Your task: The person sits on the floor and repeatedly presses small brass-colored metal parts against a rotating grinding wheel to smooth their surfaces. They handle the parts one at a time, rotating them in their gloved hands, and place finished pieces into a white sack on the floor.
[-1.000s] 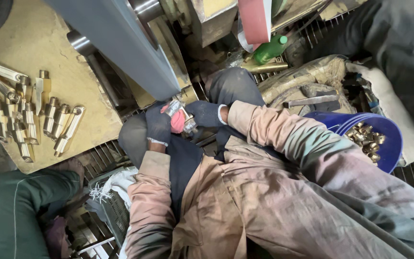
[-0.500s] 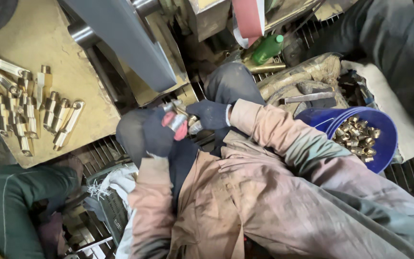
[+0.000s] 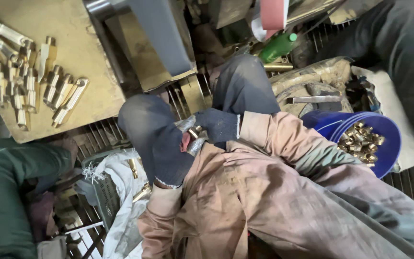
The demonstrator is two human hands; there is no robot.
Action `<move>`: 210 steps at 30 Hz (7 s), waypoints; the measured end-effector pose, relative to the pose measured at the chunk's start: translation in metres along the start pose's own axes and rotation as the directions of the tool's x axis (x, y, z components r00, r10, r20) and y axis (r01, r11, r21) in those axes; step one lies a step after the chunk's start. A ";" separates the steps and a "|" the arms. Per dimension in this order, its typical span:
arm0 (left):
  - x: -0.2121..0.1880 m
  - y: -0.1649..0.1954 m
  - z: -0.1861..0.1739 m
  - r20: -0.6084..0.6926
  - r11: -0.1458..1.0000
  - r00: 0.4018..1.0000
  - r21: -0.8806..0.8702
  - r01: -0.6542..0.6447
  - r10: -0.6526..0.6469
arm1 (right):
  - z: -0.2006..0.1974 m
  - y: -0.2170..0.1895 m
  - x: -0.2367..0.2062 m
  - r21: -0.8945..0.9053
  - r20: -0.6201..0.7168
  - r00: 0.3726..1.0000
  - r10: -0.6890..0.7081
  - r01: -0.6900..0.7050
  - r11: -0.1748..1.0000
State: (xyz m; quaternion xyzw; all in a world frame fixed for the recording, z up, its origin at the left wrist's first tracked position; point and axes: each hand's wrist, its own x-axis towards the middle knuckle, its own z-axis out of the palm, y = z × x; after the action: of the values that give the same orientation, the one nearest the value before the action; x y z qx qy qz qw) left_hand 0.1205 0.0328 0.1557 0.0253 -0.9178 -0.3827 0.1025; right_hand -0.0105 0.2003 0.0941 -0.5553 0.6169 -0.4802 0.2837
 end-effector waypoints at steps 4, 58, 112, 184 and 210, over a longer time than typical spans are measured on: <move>-0.014 -0.007 -0.008 -0.065 0.997 0.995 0.013 -0.072 0.073 | 0.004 -0.013 0.008 0.009 -0.017 0.999 0.047 -0.047 0.999; -0.280 -0.290 0.051 0.014 0.246 0.323 0.679 0.691 -0.946 | 0.010 0.048 0.015 -0.304 -0.033 0.896 0.443 -0.432 0.849; 0.157 -0.304 -0.084 -0.395 0.411 0.797 0.701 0.583 -0.457 | -0.011 0.062 0.005 -0.163 -0.046 0.881 0.471 -0.472 0.866; 0.073 -0.146 0.084 0.220 0.542 0.885 -0.722 0.430 -0.409 | -0.094 0.045 -0.032 0.620 -0.324 0.773 0.546 -0.262 0.739; 0.096 -0.215 0.146 0.254 0.439 0.861 -0.775 0.454 -0.440 | -0.097 0.092 0.001 0.803 -0.333 0.529 0.781 -0.275 0.529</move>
State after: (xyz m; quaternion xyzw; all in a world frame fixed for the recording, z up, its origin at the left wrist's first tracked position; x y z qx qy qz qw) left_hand -0.0105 -0.0289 -0.0809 0.2135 -0.5969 -0.7734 -0.0088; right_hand -0.1338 0.2192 0.0476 0.0318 0.6066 -0.7065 0.3632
